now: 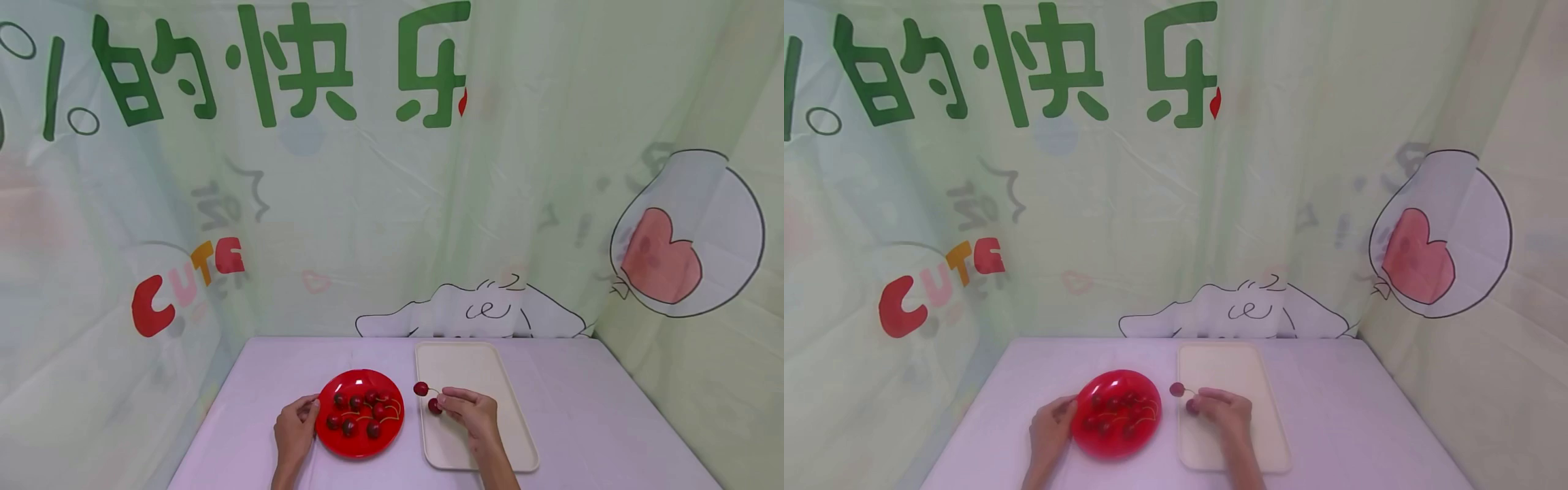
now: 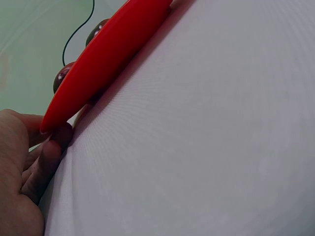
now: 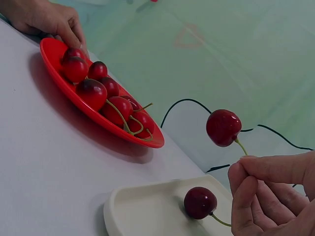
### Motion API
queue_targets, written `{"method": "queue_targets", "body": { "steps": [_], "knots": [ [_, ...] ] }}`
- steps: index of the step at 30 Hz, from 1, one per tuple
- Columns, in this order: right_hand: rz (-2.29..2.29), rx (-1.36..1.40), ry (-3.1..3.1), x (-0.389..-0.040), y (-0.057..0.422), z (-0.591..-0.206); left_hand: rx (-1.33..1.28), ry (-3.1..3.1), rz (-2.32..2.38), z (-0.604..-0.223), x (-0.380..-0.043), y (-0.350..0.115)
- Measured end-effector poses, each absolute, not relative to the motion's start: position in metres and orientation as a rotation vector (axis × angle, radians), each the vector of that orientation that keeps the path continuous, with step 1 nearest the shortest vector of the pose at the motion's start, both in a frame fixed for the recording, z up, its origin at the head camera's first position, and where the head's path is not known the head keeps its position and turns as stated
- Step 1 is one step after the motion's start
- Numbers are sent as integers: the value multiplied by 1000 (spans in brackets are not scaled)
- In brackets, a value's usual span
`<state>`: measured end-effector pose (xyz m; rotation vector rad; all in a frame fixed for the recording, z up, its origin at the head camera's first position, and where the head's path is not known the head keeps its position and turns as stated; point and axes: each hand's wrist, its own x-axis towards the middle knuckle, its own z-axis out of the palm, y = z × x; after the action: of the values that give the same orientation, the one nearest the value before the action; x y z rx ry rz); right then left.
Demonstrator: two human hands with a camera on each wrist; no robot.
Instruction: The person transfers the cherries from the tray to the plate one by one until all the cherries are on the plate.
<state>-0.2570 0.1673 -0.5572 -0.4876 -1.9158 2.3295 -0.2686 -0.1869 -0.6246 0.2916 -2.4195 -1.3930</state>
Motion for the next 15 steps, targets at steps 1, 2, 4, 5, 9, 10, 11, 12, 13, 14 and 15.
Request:
{"method": "queue_targets", "body": {
  "steps": [1, 2, 4, 5, 9, 10, 11, 12, 13, 14, 15],
  "knots": [
    [2330, -484, -1917, -257, 166, -557, 292, -2420, -1398, -625, -268, -187],
    [2328, -484, -1918, -256, 165, -557, 292, -2418, -1404, -624, -268, -187],
    [2324, -481, -1920, -255, 163, -556, 289, -2419, -1409, -623, -268, -187],
    [2321, -477, -1924, -255, 162, -555, 286, -2419, -1412, -623, -267, -187],
    [2324, -454, -1930, -257, 158, -555, 279, -2414, -1421, -621, -266, -187],
    [2327, -449, -1931, -257, 156, -556, 278, -2412, -1425, -620, -266, -187],
    [2333, -446, -1930, -258, 154, -555, 278, -2411, -1426, -620, -265, -186],
    [2336, -443, -1932, -258, 153, -555, 280, -2411, -1428, -620, -265, -186],
    [2338, -439, -1934, -258, 151, -554, 280, -2409, -1430, -620, -264, -186],
    [2338, -436, -1938, -257, 149, -553, 280, -2408, -1432, -620, -264, -186],
    [2338, -436, -1944, -257, 148, -551, 281, -2407, -1434, -620, -264, -186]
  ]
}}
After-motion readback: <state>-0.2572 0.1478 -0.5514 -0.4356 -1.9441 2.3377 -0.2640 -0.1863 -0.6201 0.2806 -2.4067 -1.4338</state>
